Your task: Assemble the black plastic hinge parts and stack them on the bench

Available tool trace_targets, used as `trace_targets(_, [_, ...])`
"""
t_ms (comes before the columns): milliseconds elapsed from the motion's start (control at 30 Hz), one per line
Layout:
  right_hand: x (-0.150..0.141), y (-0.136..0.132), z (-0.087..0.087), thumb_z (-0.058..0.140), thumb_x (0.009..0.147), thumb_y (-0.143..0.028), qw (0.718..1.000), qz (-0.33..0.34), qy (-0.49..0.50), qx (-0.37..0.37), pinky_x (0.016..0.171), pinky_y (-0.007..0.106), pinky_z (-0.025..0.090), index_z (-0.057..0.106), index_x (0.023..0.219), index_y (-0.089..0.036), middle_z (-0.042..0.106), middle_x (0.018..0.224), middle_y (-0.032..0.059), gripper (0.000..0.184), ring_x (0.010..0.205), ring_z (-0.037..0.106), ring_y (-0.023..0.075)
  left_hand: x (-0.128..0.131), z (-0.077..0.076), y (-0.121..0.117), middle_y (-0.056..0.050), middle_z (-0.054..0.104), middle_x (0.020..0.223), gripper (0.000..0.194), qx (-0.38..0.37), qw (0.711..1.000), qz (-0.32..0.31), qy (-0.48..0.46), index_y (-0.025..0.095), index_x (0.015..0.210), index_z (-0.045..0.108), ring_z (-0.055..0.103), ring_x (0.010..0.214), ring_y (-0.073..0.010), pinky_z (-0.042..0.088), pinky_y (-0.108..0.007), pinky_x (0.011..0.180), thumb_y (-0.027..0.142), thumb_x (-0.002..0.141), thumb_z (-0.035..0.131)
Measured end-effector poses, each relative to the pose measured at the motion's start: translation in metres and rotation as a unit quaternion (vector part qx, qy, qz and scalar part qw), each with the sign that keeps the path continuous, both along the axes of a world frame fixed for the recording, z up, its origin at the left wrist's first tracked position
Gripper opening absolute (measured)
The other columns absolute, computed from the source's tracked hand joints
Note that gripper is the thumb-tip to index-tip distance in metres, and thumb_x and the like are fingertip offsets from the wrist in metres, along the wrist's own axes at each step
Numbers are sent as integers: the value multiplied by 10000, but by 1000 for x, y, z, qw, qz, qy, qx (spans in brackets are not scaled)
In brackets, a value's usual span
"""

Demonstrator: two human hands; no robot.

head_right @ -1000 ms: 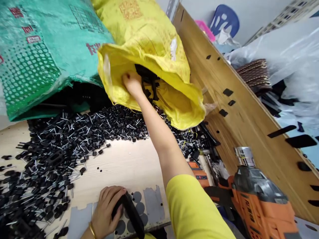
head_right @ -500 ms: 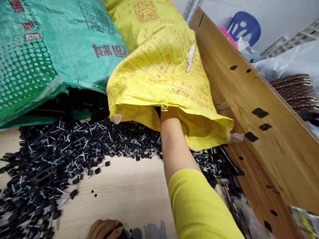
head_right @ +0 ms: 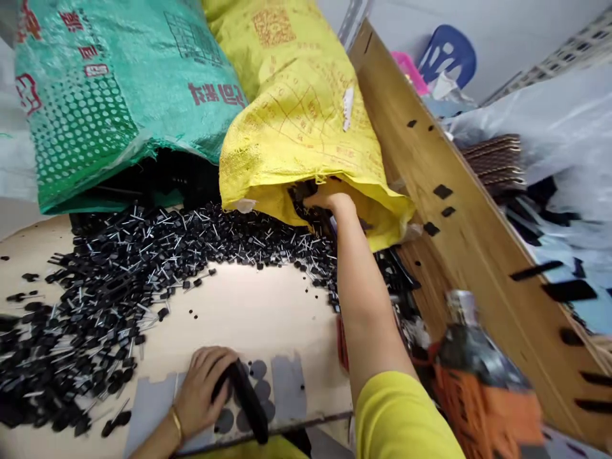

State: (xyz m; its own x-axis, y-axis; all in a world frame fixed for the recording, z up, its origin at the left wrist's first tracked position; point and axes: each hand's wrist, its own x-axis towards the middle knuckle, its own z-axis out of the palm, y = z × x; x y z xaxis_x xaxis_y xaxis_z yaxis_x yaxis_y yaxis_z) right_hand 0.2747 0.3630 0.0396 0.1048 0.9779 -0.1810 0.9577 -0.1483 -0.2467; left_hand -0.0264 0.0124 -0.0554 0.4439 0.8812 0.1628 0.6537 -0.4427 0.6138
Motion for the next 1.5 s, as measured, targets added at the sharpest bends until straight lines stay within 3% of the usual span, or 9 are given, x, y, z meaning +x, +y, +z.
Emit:
trace_targets(100, [-18, -44, -2, 712, 643, -403, 993, -17, -79, -91, 845, 403, 481, 646, 1031, -88, 656, 1039, 183, 504, 989, 610, 308, 0, -2, 1, -93, 610, 1065, 384, 13, 1000, -5, -6, 175, 1199, 508, 540, 991, -215, 413, -394, 899, 118, 824, 445])
trace_targets(200, [-33, -87, -16, 683, 702, -406, 993, -18, -109, -48, 978, 544, 357, 579, 1174, -104, 619, 1150, 204, 570, 1161, 506, 377, -1, -7, 0, -89, 620, 1058, 363, 23, 999, 34, -7, 180, 1180, 517, 546, 1003, -219, 382, -408, 927, 130, 828, 444])
trace_targets(433, [-37, -139, -28, 490, 829, -319, 996, 19, -49, 75, 927, 800, 152, 284, 1438, -291, 358, 1484, 71, 643, 1352, 187, 471, -12, -3, -21, -153, 523, 1184, 426, 37, 947, 315, 56, 162, 1229, 475, 466, 1135, -304, 329, -490, 951, 187, 804, 470])
trace_targets(633, [-37, -150, -12, 473, 807, -437, 987, 116, -75, 79, 855, 860, 94, 372, 1390, -379, 109, 1570, -15, 595, 1343, 116, 546, -8, 18, -15, -116, 515, 1267, 433, 91, 984, -23, 153, 256, 1252, 506, 461, 1182, -287, 258, -521, 1008, 182, 826, 505])
trace_targets(733, [-30, -155, -4, 464, 812, -477, 988, 98, -74, 92, 881, 838, 142, 382, 1387, -386, 58, 1575, -18, 588, 1329, 200, 529, 1, 20, 2, -102, 595, 1097, 361, 51, 979, -65, 185, 218, 1203, 543, 535, 1033, -244, 365, -447, 947, 150, 853, 481])
trace_targets(967, [6, -150, 7, 383, 837, -503, 989, 68, -31, 130, 926, 626, 389, 226, 1472, -297, 37, 1576, 50, 686, 1133, 516, 372, 11, 17, 24, -94, 593, 982, 276, 3, 973, -14, 232, 176, 1117, 577, 543, 931, -242, 470, -362, 788, 147, 852, 503])
trace_targets(1200, [-5, -130, 11, 250, 893, -585, 981, -15, -48, 186, 954, 657, 289, 328, 1424, -252, 240, 1518, 88, 632, 1253, 357, 396, 10, 13, 31, -92, 632, 975, 246, 0, 981, 49, 186, 169, 1094, 570, 536, 947, -251, 467, -363, 807, 182, 860, 494])
trace_targets(1367, [-20, -160, 28, 140, 912, -590, 963, -67, 150, 213, 854, 436, 440, 598, 1127, -126, 628, 1084, 154, 686, 1037, 562, 274, -2, 16, 30, -91, 648, 891, 251, -20, 980, 100, 171, 172, 1098, 565, 547, 916, -254, 481, -355, 763, 209, 873, 460])
trace_targets(1500, [-46, -205, 13, 251, 869, -650, 926, -72, 352, 118, 630, 309, 466, 620, 721, -152, 621, 614, 76, 637, 586, 593, 170, -5, 18, 25, -105, 639, 937, 276, -42, 973, 139, 178, 160, 1119, 560, 545, 940, -271, 484, -358, 738, 258, 887, 449])
